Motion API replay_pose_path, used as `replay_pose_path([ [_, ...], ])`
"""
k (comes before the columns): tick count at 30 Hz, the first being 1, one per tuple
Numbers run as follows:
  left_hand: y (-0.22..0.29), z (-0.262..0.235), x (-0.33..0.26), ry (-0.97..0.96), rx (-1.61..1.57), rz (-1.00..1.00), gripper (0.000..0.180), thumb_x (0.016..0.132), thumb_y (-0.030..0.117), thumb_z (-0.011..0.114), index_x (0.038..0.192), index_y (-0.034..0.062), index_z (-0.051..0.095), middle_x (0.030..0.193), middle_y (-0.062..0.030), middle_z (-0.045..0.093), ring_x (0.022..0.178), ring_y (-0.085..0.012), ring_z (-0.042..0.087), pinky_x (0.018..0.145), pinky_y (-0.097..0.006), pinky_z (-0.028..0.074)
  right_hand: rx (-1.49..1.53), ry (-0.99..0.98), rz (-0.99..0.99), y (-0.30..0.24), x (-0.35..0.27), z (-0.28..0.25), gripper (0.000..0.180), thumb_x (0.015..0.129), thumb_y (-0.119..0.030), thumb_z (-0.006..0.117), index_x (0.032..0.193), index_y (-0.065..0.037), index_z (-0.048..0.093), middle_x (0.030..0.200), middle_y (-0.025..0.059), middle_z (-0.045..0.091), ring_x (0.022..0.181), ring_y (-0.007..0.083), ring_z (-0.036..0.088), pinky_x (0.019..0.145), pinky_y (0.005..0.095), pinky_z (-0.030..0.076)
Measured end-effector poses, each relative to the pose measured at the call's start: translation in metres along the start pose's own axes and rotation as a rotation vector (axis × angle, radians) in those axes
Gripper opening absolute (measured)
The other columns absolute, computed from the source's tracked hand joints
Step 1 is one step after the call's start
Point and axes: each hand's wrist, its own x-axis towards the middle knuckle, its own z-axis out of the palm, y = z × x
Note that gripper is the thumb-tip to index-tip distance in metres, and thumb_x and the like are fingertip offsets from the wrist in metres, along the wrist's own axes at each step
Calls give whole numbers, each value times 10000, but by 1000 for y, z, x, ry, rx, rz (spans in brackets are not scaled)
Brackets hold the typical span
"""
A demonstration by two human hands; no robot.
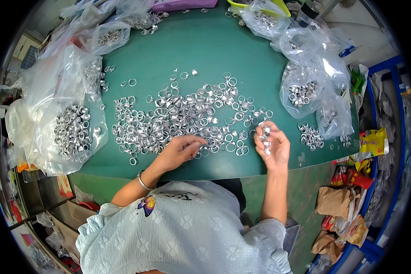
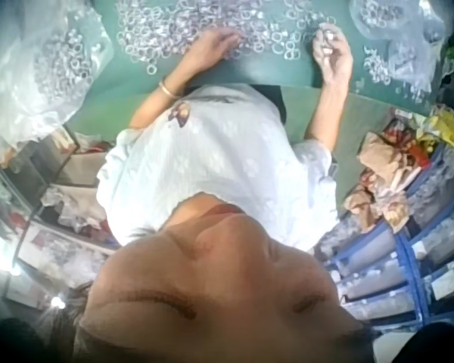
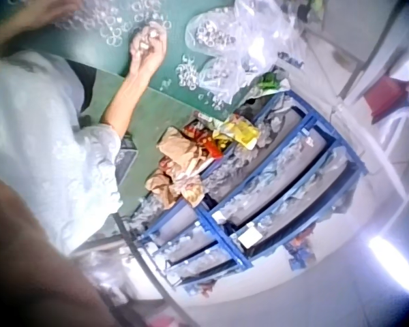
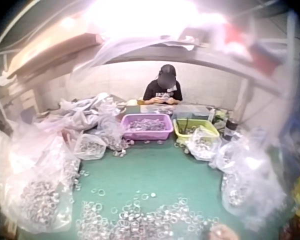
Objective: The person sorts small metal rings by picking them up from a pile on a desk and placing them into different bags and plastic bins.
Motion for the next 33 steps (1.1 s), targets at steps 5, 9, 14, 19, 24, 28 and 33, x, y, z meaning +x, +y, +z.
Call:
replay_pose_path([
  [5, 0, 9, 3, -45, 104, 64, 192, 889, 102, 536, 1034, 23, 634, 625, -39, 545, 576, -91, 501, 554, -254, 416, -878, 216, -270, 13, -4, -10, 158, 837, -150, 625, 812, 6, 623, 549, 13, 481, 447, 103, 427, 393, 225, 302],
  [9, 1, 12, 2, -50, 126, 39, 181, 879, 92, 545, 1020, 22, 634, 631, -63, 563, 575, -111, 529, 566, -269, 435, -1752, 350, -493, 25, 0, 15, 116, 770, -134, 668, 879, -96, 653, 620, 103, 582, 555, 290, 570, 528, 372, 437],
  [14, 3, 13, 3, -48, 127, 91, 186, 889, 99, 539, 1030, 28, 637, 640, -56, 553, 569, -98, 509, 550, -257, 420, -1822, 211, -603, 29, 10, -7, 130, 795, -105, 630, 924, -87, 632, 677, 93, 618, 564, 264, 585, 533, 359, 446],
  [19, 3, 10, 3, -115, -242, -103, 195, 913, 114, 518, 1039, 26, 639, 637, 1, 503, 561, -52, 433, 510, -208, 365, -565, 113, -218, 9, 7, 4, 85, 817, 2, 505, 879, -10, 561, 715, 77, 565, 403, 72, 386, 348, 188, 284],
  [24, 8, 13, 15, -133, -225, -51, 220, 918, 114, 511, 1080, 13, 620, 636, 37, 493, 547, -28, 402, 490, -184, 325, -227, -3, -145, 6, 17, 2, 134, 850, -9, 464, 953, 16, 546, 769, 108, 577, 410, 68, 382, 319, 170, 227],
  [28, 17, 21, 25, -45, -164, 9, 234, 917, 138, 521, 1089, 10, 614, 668, 35, 532, 543, -21, 396, 485, -182, 321, -640, 57, -161, 13, 12, 14, 174, 854, -10, 533, 1003, 16, 619, 744, 44, 535, 451, 40, 386, 387, 175, 266],
  [33, 25, 40, 48, 11, -280, 58, 264, 911, 193, 547, 1088, 8, 613, 727, 23, 589, 540, -12, 386, 472, -179, 312, -810, 38, -211, 35, 7, 34, 206, 844, 20, 570, 1031, 10, 658, 830, -1, 515, 521, 18, 396, 441, 173, 280],
])
